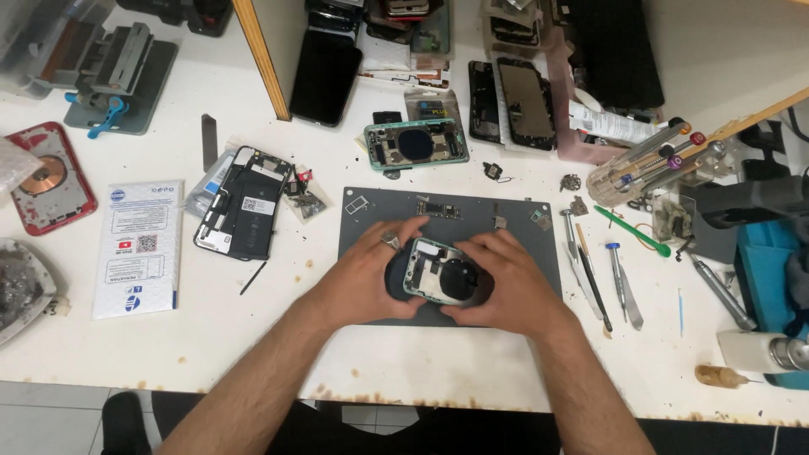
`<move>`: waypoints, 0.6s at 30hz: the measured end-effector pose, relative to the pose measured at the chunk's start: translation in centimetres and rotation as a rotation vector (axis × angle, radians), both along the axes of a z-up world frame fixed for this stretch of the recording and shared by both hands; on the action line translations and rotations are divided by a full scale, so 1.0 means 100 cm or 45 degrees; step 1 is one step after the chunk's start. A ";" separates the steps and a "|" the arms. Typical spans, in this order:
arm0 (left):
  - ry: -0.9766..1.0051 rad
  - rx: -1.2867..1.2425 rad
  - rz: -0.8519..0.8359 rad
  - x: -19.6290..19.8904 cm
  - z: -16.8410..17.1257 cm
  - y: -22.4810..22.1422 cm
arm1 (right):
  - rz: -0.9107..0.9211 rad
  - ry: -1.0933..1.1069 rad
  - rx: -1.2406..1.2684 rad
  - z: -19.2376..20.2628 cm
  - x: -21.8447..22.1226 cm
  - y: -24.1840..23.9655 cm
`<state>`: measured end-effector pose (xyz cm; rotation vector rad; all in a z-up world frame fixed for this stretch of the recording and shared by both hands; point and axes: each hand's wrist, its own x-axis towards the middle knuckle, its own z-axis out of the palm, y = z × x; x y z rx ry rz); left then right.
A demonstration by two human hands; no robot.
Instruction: The person is performing a repair on a smartphone, involving the removal and re-installation of the motherboard and other internal components using tweezers and manual manipulation.
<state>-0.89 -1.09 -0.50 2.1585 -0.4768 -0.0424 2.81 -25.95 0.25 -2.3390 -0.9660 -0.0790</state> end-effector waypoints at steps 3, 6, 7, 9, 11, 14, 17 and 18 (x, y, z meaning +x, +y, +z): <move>0.044 -0.379 0.040 -0.003 0.007 -0.005 | -0.118 -0.001 0.163 -0.005 -0.003 0.003; 0.312 -0.989 0.033 0.007 -0.032 -0.013 | -0.199 0.060 0.273 -0.005 -0.007 0.011; 0.309 -0.990 0.037 0.007 -0.040 -0.015 | -0.194 0.059 0.273 -0.007 -0.008 0.013; 0.569 -1.325 -0.006 0.010 -0.055 -0.019 | -0.301 0.038 0.278 -0.012 -0.011 0.018; 0.620 -1.372 0.021 0.011 -0.060 -0.023 | -0.355 0.054 0.272 -0.011 -0.014 0.024; 0.683 -1.390 0.086 0.011 -0.052 -0.025 | -0.442 0.108 0.251 -0.006 -0.018 0.029; 0.695 -1.319 0.173 0.013 -0.064 -0.023 | -0.465 0.202 0.271 0.000 -0.017 0.029; 0.699 -1.276 0.220 0.015 -0.073 -0.022 | -0.460 0.256 0.303 0.002 -0.016 0.029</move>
